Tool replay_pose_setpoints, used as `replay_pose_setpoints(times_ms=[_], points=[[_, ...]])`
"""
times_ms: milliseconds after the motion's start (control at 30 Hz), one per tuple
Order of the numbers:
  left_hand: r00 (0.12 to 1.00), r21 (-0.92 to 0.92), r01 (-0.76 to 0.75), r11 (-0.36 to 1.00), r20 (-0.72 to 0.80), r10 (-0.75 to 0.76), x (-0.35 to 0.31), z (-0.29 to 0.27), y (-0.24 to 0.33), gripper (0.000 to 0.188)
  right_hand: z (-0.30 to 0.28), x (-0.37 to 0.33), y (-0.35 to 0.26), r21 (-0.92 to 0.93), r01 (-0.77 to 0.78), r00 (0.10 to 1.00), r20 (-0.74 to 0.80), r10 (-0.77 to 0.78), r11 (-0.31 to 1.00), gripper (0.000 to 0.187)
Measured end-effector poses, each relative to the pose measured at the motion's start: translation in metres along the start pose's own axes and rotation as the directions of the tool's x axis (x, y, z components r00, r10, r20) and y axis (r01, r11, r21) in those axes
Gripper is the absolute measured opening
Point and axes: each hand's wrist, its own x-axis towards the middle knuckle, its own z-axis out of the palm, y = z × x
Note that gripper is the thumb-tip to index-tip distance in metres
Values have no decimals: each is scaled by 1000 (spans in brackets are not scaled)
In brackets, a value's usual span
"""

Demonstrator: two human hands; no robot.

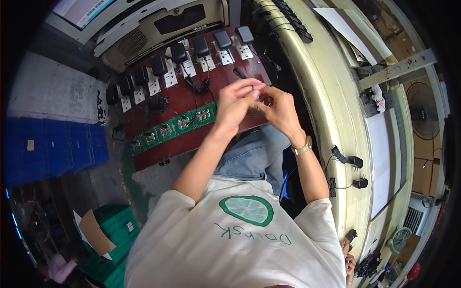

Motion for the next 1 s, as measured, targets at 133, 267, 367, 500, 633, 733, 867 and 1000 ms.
replay_pose_setpoints(times_ms=[133,267,367,500,633,733,867,1000], points=[[1000,63,-8,998,-4,9,9,16,-8,39,13,1,7,357,-131,990,-4,142,925,14],[999,73,34,997,23,-36,5,9,-3,48,26,5,11,420,-174,979,-28,204,891,15],[866,642,-304,704,-123,486,-27,-12,7,47,28,12,18,370,-175,973,-78,218,913,17],[849,942,-131,310,-55,526,-88,-79,17,41,26,29,28,99,-183,983,1,184,978,18],[900,983,4,185,-84,428,-97,-110,-6,37,35,33,40,-100,-24,1000,-17,23,995,18],[926,990,75,120,-114,359,-95,-115,-11,35,37,36,38,-209,79,997,-3,-81,975,16],[954,987,154,55,-162,251,-88,-112,-12,34,39,36,33,-333,222,974,45,-220,916,12],[947,980,197,14,-194,255,-85,-108,-9,32,51,31,42,-437,251,963,21,-269,864,10]])
